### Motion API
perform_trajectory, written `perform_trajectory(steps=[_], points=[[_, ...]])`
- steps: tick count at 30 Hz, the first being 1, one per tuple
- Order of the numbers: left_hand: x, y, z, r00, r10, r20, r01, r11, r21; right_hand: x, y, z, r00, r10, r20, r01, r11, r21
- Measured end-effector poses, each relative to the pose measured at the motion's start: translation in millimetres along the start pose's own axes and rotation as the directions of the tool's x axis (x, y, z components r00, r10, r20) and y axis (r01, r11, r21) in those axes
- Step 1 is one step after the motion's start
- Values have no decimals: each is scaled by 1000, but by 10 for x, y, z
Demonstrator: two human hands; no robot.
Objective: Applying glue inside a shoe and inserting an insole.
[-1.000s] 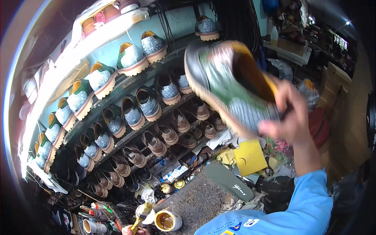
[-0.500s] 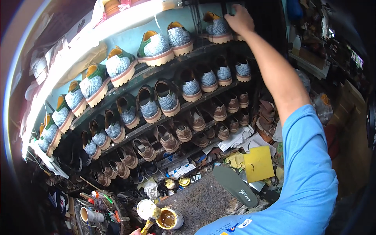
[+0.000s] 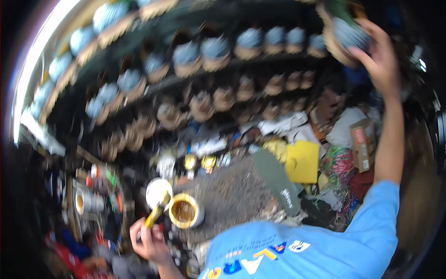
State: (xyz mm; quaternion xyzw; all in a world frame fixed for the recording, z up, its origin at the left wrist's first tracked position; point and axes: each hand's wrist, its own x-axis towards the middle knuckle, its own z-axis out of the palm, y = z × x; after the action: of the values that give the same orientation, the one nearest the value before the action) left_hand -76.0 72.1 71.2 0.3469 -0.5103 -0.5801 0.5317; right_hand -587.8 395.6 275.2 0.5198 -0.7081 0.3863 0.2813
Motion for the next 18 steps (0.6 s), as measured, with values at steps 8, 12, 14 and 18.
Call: perform_trajectory(steps=[8,12,14,18], points=[[90,-200,-107,970,-11,244,-123,841,527,-2132,-1806,1169,988,22,156,-49,983,174],[115,-466,-67,941,4,338,-267,622,736,-2570,-2021,1909,947,67,314,-197,893,404],[102,-690,-162,936,10,353,-255,711,656,-2687,-2081,2050,923,16,385,-209,860,465],[283,-448,-104,813,-520,261,318,773,550,-2773,-2123,2063,872,-18,489,-219,879,423]])
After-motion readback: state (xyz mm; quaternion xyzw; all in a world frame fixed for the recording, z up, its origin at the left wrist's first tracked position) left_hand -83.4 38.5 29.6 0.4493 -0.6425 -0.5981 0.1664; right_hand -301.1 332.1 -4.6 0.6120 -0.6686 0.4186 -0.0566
